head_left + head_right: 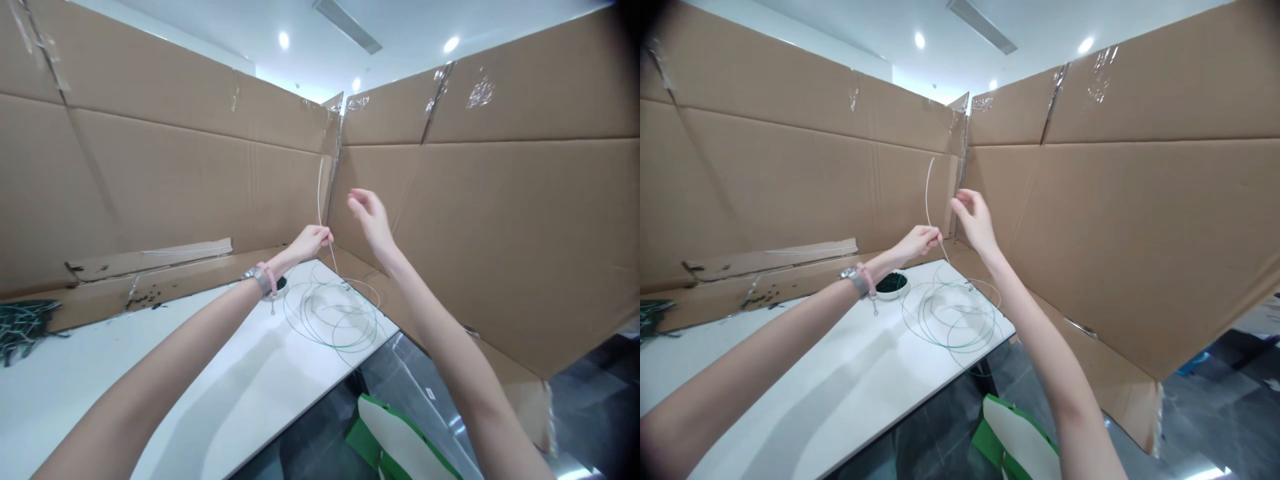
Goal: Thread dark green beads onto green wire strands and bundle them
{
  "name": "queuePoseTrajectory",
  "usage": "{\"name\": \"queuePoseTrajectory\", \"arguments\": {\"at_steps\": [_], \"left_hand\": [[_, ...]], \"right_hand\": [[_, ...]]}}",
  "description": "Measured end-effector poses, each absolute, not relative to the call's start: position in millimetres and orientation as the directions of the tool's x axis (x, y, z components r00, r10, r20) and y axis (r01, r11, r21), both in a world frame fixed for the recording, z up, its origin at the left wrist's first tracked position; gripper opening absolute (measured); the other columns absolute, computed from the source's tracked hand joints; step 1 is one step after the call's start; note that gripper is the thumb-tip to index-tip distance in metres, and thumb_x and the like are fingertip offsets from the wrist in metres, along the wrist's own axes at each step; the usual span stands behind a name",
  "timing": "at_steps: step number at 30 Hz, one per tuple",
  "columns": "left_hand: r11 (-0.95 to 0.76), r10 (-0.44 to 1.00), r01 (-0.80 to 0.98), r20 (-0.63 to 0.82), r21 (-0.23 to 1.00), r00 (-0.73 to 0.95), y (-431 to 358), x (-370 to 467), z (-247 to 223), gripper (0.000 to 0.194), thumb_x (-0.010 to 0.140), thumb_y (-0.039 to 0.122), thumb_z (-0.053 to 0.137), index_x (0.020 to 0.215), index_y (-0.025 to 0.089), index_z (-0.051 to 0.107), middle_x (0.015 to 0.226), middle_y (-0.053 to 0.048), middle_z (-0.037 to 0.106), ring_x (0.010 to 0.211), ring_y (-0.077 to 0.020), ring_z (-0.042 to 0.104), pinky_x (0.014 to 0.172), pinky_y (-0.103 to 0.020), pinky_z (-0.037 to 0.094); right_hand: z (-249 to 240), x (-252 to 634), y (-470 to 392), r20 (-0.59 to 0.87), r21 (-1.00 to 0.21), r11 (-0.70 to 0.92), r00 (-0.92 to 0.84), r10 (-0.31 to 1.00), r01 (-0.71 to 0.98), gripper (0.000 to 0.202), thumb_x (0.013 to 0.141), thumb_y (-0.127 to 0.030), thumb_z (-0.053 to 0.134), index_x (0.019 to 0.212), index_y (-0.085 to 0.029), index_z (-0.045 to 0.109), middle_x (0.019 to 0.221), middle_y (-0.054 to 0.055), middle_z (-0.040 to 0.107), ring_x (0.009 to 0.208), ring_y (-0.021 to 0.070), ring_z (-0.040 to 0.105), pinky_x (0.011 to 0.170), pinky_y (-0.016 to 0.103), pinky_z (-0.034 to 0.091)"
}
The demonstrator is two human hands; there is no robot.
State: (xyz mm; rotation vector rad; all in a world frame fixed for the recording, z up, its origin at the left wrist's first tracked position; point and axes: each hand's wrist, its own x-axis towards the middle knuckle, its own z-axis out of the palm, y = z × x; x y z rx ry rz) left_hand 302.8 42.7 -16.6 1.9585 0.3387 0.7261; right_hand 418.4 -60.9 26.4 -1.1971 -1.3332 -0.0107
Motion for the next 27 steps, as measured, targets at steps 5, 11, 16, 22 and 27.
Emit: {"name": "queuePoseTrajectory", "arguments": {"at_steps": [5, 11, 16, 22, 27], "left_hand": [[-0.433, 0.572, -0.105, 0.363, 0.895, 0.736, 39.8, 314.9, 49.8, 0.032, 0.097, 0.018, 0.031, 0.069, 0.013, 0.046, 0.052, 0.007, 0.031, 0.038, -0.0022, 0.023, 0.042, -0.018, 0.016], [-0.478, 0.585, -0.176, 0.461, 0.861, 0.667, 20.0, 331.8, 114.7, 0.029, 0.098, 0.014, 0.031, 0.073, 0.01, 0.047, 0.058, 0.006, 0.033, 0.043, -0.0007, 0.023, 0.048, -0.017, 0.017], [-0.567, 0.649, -0.151, 0.552, 0.81, 0.524, 25.4, 325.6, 154.7, 0.03, 0.098, 0.018, 0.033, 0.08, 0.007, 0.054, 0.064, 0.003, 0.041, 0.051, -0.0019, 0.035, 0.055, -0.015, 0.032], [-0.624, 0.743, -0.016, 0.599, 0.781, 0.297, 72.0, 251.1, 172.6, 0.029, 0.096, 0.031, 0.042, 0.107, 0.009, 0.057, 0.101, -0.008, 0.06, 0.087, -0.0128, 0.06, 0.077, -0.033, 0.051], [-0.601, 0.791, 0.088, 0.575, 0.794, 0.211, 114.4, 173.8, 167.2, 0.031, 0.099, 0.022, 0.031, 0.107, 0.004, 0.055, 0.095, -0.006, 0.058, 0.085, -0.0115, 0.06, 0.073, -0.029, 0.05]], "right_hand": [[-21.4, 453.0, -80.8, 0.788, -0.582, 0.359, 0.397, 0.471, 0.73, 0.067, 0.078, -0.047, 0.062, 0.132, -0.024, 0.03, 0.145, 0.012, 0.031, 0.138, 0.0241, 0.026, 0.113, 0.046, 0.018], [-56.3, 480.3, -40.6, 0.536, -0.637, 0.242, 0.195, 0.821, 0.732, 0.047, 0.084, -0.035, 0.064, 0.125, -0.016, 0.05, 0.121, 0.01, 0.058, 0.11, 0.0233, 0.057, 0.095, 0.046, 0.046], [-66.5, 506.7, 0.1, 0.364, -0.689, 0.076, 0.254, 0.896, 0.721, 0.028, 0.091, -0.033, 0.055, 0.111, -0.014, 0.058, 0.108, 0.007, 0.062, 0.092, 0.017, 0.062, 0.079, 0.037, 0.054], [-62.4, 548.1, 17.5, 0.308, -0.7, -0.079, 0.399, 0.863, 0.71, 0.031, 0.091, -0.034, 0.054, 0.114, -0.014, 0.056, 0.112, 0.008, 0.06, 0.095, 0.0182, 0.061, 0.081, 0.039, 0.053], [-56.0, 576.2, 22.8, 0.261, -0.684, -0.186, 0.475, 0.84, 0.705, 0.031, 0.091, -0.034, 0.054, 0.115, -0.015, 0.056, 0.113, 0.008, 0.06, 0.096, 0.0184, 0.061, 0.082, 0.039, 0.053]]}}
